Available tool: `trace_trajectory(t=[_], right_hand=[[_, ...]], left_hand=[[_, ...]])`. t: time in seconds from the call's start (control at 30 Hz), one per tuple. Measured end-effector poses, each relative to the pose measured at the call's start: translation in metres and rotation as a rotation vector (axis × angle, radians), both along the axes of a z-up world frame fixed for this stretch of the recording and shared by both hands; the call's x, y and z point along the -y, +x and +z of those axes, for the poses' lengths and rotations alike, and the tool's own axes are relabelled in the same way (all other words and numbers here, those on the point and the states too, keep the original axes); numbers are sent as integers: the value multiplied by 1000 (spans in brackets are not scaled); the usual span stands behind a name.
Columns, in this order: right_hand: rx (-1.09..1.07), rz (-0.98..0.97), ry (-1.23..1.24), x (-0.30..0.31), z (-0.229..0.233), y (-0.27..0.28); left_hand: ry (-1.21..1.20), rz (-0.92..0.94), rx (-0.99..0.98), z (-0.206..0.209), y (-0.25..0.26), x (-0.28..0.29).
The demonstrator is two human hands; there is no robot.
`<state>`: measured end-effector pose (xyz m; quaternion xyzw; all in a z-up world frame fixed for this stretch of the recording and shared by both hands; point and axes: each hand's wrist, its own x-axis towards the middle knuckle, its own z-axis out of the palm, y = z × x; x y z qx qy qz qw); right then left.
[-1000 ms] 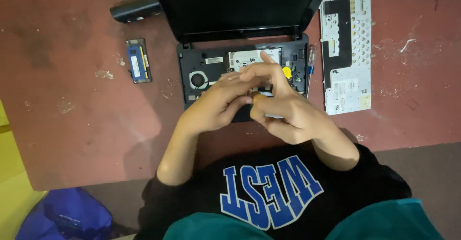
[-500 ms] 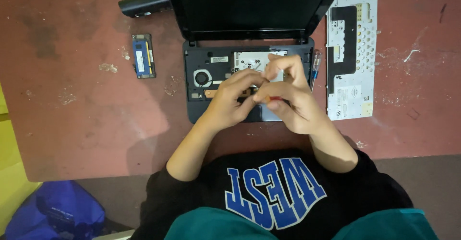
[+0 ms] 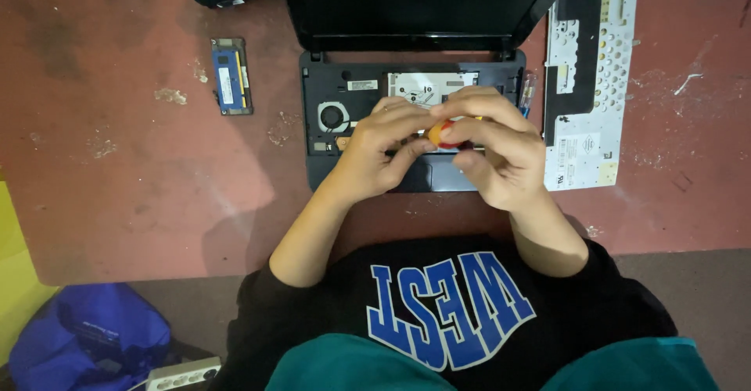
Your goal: Disassembling a laptop using a screwdriver to remove the keyboard and access internal components
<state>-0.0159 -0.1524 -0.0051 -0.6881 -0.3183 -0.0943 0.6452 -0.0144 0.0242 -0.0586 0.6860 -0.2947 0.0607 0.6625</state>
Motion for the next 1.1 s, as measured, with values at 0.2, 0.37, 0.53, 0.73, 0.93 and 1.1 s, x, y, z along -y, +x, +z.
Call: trace_trajectory(t=[0.2, 0.37, 0.53, 0.73, 0.93, 1.1], right_hand=[[134, -33, 43, -1, -11, 1], [76, -30, 43, -8, -4, -5], [73, 21, 51, -7, 2, 0], [56, 42, 76, -4, -5, -1], [37, 24, 90, -2, -8, 0], [55, 23, 25, 4, -10, 1]], left_hand=[[-29, 53, -62, 2, -1, 3], [-60, 0, -98, 10, 3, -1], [-17, -53, -85, 8, 1, -8], [-14, -29, -116, 8, 2, -5], [-27, 45, -100, -2, 3, 2], [-125, 82, -109, 15, 4, -3]])
